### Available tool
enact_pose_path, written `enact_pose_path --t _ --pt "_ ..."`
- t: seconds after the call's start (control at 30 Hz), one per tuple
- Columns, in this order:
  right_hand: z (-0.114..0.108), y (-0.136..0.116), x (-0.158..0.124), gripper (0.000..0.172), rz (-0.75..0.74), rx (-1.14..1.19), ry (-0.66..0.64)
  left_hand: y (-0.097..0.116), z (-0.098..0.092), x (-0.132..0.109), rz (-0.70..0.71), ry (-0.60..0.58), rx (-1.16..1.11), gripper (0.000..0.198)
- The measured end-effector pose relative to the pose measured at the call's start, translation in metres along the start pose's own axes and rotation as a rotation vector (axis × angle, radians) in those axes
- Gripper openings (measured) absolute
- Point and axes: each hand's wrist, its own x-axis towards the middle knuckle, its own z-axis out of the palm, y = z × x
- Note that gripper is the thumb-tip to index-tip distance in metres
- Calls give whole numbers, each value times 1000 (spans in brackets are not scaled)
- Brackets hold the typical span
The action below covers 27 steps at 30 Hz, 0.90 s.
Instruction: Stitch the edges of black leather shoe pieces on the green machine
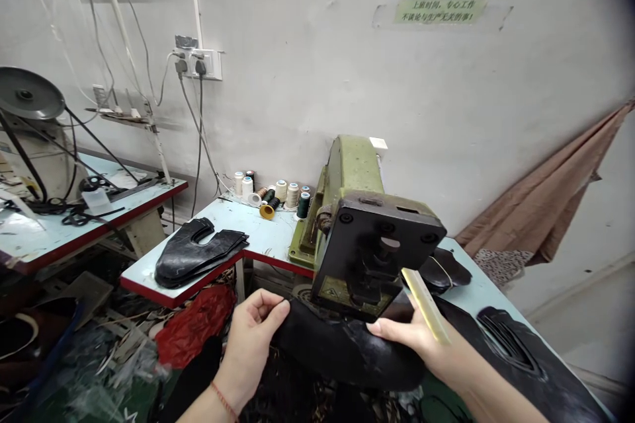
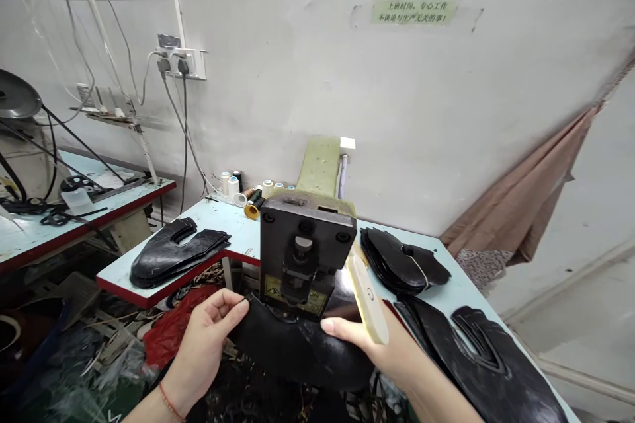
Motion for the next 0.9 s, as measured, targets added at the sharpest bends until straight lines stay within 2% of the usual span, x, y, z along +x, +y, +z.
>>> enact_pose_path --t 0.1,0.2,0.3,0.43,0.5,0.57,0.63,0.7,0.73,0.8,0.9 --pt "17 13 -10 36 124 126 -71 5 -6 9 24 -3 -6 35" --pt "35 16 -21 53 148 288 13 12 -8 17 50 22 -12 33" --pt "46 17 -27 48 154 334 50 19 -9 23 50 50 -28 34" --pt "53 25 -30 42 128 331 9 22 -7 24 6 89 -116 43" --pt "59 31 -32 42 134 338 29 14 -2 16 -14 117 -217 49" --pt "68 36 -36 44 161 375 88 -1 9 1 -27 88 -366 48" --pt "81 39 -40 45 184 423 144 -22 22 -17 -59 -27 -478 50" --pt "95 41 -45 46 200 473 214 -41 36 -31 -131 -141 -457 55" --pt "102 42 -47 46 207 495 258 -48 41 -36 -169 -150 -418 55" --pt "112 45 -49 48 210 517 340 -54 49 -39 -212 -101 -356 51" --pt "115 48 -48 48 193 538 371 -44 50 -35 -196 -37 -349 47"
